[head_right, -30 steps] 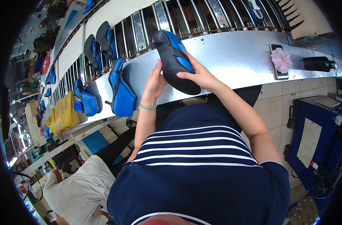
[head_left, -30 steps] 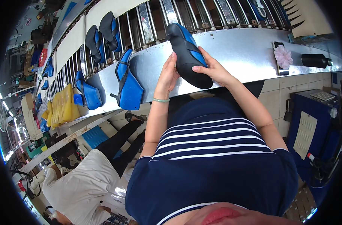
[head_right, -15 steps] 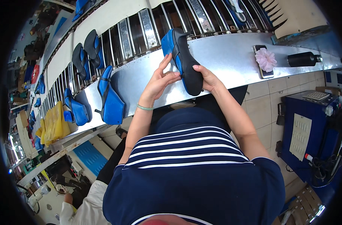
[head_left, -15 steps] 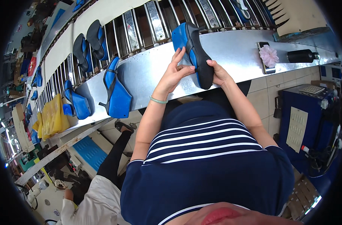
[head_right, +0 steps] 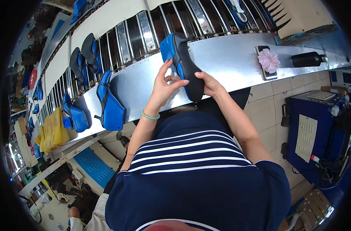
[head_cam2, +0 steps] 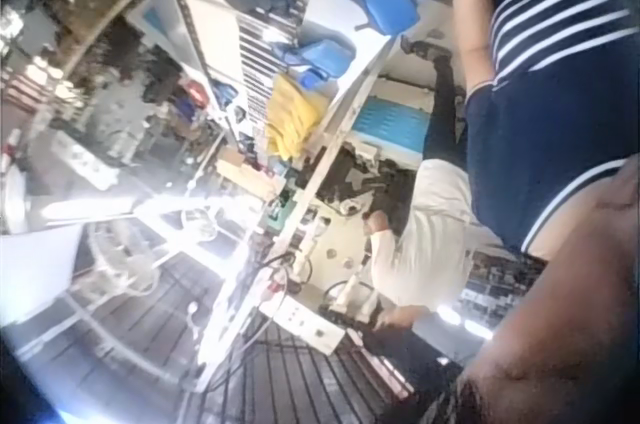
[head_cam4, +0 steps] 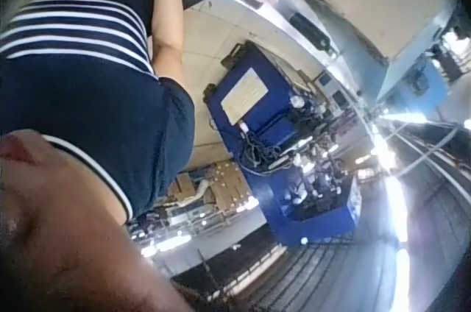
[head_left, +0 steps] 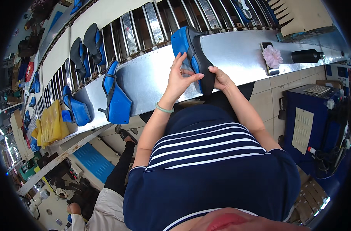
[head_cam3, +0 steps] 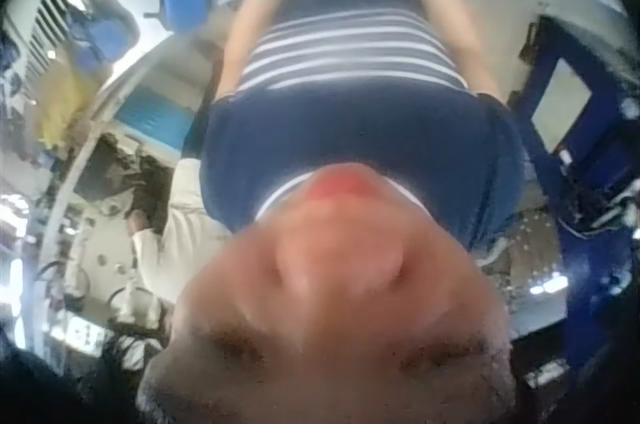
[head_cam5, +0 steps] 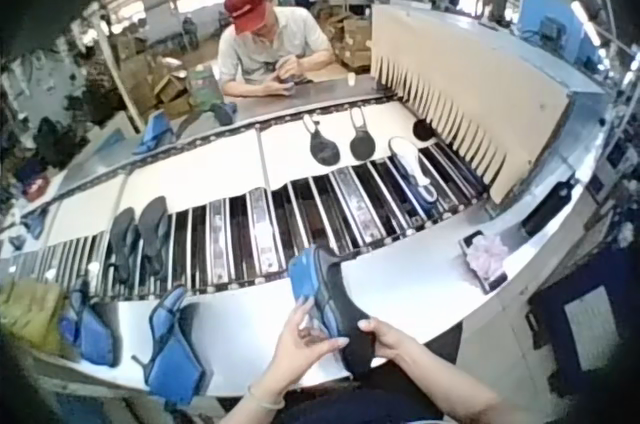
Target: Assembling and inspecting shoe components on a conveyor belt.
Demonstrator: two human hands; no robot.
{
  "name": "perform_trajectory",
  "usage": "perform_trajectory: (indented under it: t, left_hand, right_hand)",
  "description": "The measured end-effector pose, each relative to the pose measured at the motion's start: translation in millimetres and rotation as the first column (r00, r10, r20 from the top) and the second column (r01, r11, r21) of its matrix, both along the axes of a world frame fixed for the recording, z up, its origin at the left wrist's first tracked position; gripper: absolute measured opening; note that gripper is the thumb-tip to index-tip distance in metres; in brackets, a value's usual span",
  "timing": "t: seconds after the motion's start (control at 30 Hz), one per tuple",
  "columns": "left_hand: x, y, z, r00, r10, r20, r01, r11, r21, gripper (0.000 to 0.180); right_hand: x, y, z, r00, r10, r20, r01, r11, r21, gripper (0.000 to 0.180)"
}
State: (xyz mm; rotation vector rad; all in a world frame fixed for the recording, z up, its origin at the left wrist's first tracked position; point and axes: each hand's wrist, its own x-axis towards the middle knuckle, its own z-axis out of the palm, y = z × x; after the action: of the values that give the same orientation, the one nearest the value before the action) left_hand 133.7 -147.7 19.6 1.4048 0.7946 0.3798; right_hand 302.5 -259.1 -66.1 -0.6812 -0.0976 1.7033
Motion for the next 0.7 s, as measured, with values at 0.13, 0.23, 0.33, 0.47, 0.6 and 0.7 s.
perform_trajectory:
  t: [0.13,0.23,0.33,0.47,0.6,0.7]
  left_hand:
    - [-1,-1,-3,0.993,-0.043,0.11,0.044,0.999,-0.009,0.103]
    - [1,0,1,0.998,-0.052,0.042,0.052,0.999,-0.009,0.104]
    - [4,-1,3,1.0,-0.023,0.01,0.023,1.0,-0.002,0.1]
    - [5,5,-3,0.996,-0.081,0.042,0.081,0.997,0.016,0.102]
    - [7,8,-1,0.992,-0.122,0.026,0.121,0.993,0.003,0.102]
    - [8,7,-2,0.991,-0.132,0.016,0.132,0.991,0.004,0.104]
  right_hand:
    - [-1,2,-10,0.999,-0.014,-0.036,0.015,1.0,0.014,0.065]
    - [-5,4,-5,0.998,-0.023,-0.065,0.026,0.999,0.046,0.067]
    - [-9,6,-4,0.994,-0.035,-0.108,0.042,0.997,0.061,0.074]
    - [-9,2,-23,0.987,-0.013,-0.16,0.023,0.998,0.059,0.071]
    - [-13,-3,-28,0.976,-0.023,-0.215,0.035,0.998,0.054,0.07]
    - [-15,-5,-28,0.967,-0.041,-0.252,0.054,0.998,0.044,0.069]
